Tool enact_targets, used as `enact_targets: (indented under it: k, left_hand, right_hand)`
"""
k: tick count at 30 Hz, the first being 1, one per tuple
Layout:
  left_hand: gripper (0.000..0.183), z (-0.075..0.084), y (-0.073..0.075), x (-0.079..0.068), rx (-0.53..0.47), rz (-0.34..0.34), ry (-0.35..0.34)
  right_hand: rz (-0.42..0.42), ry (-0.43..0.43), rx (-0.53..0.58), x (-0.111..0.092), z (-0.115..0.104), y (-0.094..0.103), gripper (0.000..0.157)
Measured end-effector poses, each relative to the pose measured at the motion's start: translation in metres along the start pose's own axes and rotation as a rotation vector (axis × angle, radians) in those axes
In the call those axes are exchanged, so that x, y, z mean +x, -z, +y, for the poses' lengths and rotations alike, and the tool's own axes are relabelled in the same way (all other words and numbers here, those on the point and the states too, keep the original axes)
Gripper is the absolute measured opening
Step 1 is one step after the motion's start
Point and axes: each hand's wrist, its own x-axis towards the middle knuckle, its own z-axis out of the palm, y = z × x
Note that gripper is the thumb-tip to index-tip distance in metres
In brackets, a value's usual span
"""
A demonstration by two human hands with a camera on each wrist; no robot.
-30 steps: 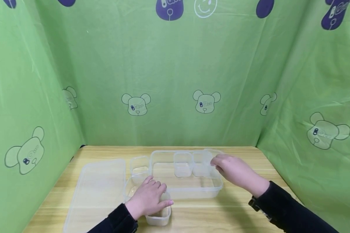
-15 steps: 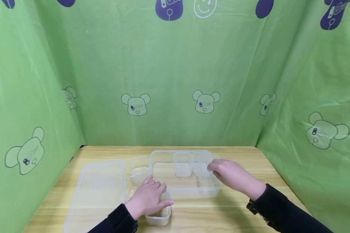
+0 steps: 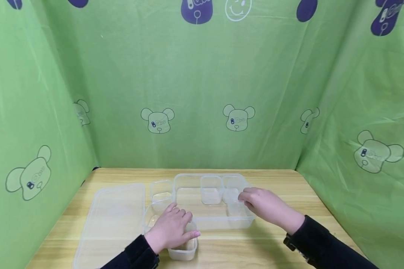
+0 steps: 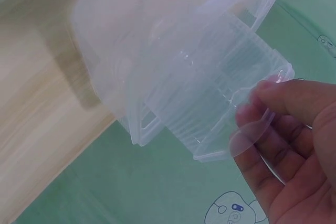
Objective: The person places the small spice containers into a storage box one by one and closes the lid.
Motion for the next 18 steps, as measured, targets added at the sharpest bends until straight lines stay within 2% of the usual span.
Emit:
enact_targets:
  k: [8,18]
  left_hand:
    - [0.064,0.001,0.002,0.0,0.008,-0.014,0.01]
    - [0.064,0.001,0.001,0.0,0.0,-0.017,0.012]
  right_hand:
    - [-0.004,-0.001,-0.003,-0.003,0.001,-0.007,0.022]
    - [-0.049,-0.004,0.0,-0.006,0.0,-0.012,0.023]
